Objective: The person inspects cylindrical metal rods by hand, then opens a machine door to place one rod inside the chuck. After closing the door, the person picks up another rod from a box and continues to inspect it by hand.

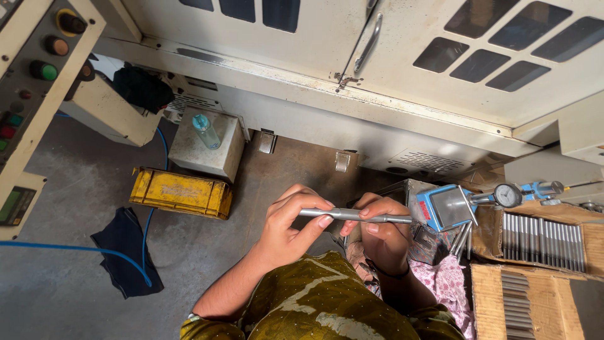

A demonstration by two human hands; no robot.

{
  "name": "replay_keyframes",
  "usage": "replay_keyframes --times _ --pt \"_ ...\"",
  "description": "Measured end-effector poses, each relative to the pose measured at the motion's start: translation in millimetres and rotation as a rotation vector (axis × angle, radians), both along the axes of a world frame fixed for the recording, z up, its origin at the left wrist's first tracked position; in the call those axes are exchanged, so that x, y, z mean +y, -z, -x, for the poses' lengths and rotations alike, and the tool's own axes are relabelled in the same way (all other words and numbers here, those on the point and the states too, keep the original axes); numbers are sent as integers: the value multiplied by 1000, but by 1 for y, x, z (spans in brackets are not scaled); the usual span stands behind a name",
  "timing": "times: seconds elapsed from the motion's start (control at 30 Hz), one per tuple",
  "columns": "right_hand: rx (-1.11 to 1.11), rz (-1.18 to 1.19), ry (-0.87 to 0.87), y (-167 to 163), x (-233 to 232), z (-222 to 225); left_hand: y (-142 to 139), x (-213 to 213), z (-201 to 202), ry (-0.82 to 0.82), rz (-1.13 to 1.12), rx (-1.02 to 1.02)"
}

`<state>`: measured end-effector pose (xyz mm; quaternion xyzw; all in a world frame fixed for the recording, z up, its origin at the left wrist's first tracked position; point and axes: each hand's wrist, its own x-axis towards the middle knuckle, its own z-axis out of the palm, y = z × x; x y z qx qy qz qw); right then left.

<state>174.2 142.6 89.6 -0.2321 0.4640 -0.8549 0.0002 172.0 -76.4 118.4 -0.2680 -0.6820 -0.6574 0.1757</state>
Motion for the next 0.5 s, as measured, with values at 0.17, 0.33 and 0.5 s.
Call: replay_keyframes --times 0.17,0.33,0.5 --pt "0 -4 4 -1 -3 -1 2 -4 1 14 17 -25" --pt "8 -58 -10 -9 -5 -3 7 -3 6 8 16 -132" --pt "-3 -111 57 -10 2 -10 23 1 21 103 -1 -213"
